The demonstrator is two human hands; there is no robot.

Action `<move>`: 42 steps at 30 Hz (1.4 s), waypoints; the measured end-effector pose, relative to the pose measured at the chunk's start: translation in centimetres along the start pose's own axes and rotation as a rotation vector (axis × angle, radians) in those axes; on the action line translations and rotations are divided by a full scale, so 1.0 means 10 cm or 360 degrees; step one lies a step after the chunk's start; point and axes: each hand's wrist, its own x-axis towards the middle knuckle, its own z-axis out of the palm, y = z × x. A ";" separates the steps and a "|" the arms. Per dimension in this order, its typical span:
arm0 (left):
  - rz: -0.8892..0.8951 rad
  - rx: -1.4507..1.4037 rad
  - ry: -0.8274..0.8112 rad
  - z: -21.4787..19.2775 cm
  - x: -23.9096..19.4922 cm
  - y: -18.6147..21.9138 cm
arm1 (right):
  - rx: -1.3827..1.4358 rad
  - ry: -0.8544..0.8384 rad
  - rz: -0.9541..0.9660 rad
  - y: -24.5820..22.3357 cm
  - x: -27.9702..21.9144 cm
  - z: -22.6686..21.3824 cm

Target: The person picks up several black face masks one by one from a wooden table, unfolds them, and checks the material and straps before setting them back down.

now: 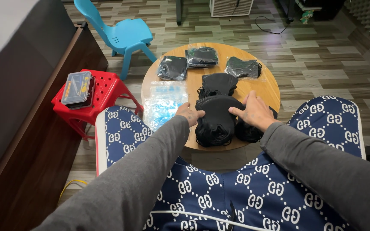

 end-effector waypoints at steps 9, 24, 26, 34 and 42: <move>0.0009 -0.0018 0.0201 -0.18 -0.61 -0.10 | 0.0022 0.0180 -0.0087 0.13 0.05 0.11; 0.0219 -0.0395 0.0022 -0.23 -1.03 -0.04 | 0.0768 -0.0097 -0.0413 0.22 0.03 -0.23; 0.0243 -0.0369 -0.0042 -0.19 -1.11 0.03 | 0.0900 -0.0118 -0.0393 0.20 -0.04 -0.27; 0.0400 -0.0346 -0.0193 -0.06 -1.60 0.34 | 0.1334 -0.0250 -0.0276 -0.10 -0.47 -0.20; 0.0348 -0.0507 0.0057 0.08 -1.26 0.26 | 0.1302 -0.0521 -0.0264 -0.47 -0.68 -0.17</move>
